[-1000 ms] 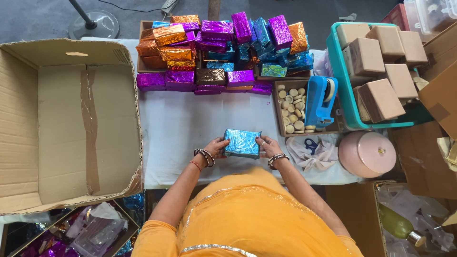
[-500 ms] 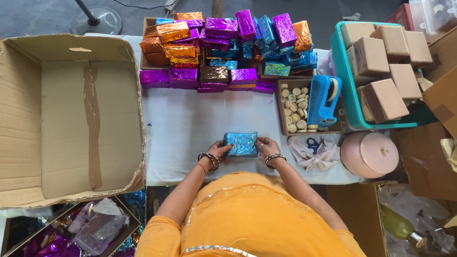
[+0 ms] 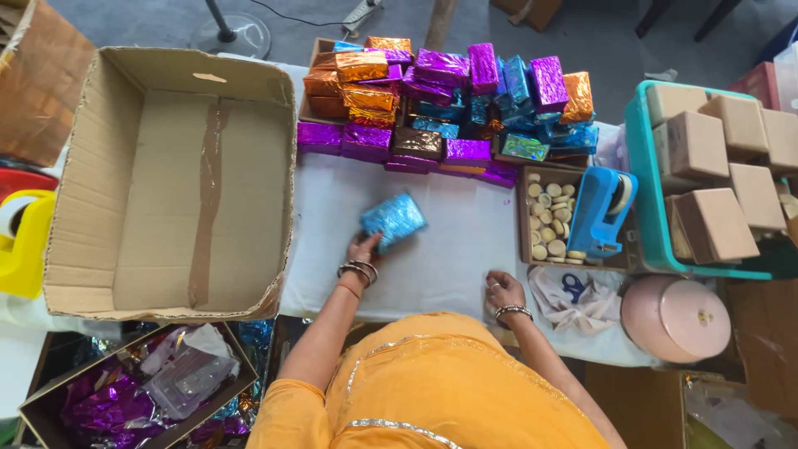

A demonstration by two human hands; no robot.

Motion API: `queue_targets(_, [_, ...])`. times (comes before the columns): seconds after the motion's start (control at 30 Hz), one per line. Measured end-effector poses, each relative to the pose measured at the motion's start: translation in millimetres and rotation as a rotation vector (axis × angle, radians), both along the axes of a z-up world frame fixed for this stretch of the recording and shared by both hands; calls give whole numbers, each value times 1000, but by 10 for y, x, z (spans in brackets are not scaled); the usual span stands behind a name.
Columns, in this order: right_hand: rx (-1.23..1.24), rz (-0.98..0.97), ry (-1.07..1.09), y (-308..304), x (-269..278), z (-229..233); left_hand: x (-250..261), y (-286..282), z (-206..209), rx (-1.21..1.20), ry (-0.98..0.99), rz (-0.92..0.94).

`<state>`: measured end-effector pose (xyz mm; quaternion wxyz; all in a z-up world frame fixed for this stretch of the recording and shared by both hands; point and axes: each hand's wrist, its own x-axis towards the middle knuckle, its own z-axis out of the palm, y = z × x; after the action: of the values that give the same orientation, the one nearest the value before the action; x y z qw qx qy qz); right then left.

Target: The person wraps a small cardboard box in shiny blue foil, folding the edges and securing them with clear tape. They then wipe the surface of another small cardboard box with a white cloth.

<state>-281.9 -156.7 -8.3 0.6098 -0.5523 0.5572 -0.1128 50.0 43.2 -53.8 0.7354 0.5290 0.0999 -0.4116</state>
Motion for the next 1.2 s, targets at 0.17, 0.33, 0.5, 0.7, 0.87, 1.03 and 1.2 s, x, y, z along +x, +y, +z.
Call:
queue_targets(0.17, [-66, 43, 16, 4, 17, -33, 761, 140, -200, 10, 44, 373])
queue_targets(0.33, [-138, 43, 88, 75, 89, 141, 1022, 235, -281, 570, -214, 384])
queue_targets(0.5, [-290, 109, 255, 124, 155, 311, 644, 242, 652, 1002, -632, 290])
queue_targets(0.7, [-534, 232, 333, 155, 154, 378, 735, 260, 535, 1005, -1050, 244])
queue_targets(0.87, [-524, 262, 388, 157, 187, 406, 788, 179, 887, 1081, -845, 150])
queue_targets(1.03, [-590, 318, 387, 137, 187, 404, 839, 49, 1004, 1149, -777, 137])
queue_targets(1.2, [-630, 357, 408, 115, 165, 349, 853, 11, 1046, 1230, -809, 98])
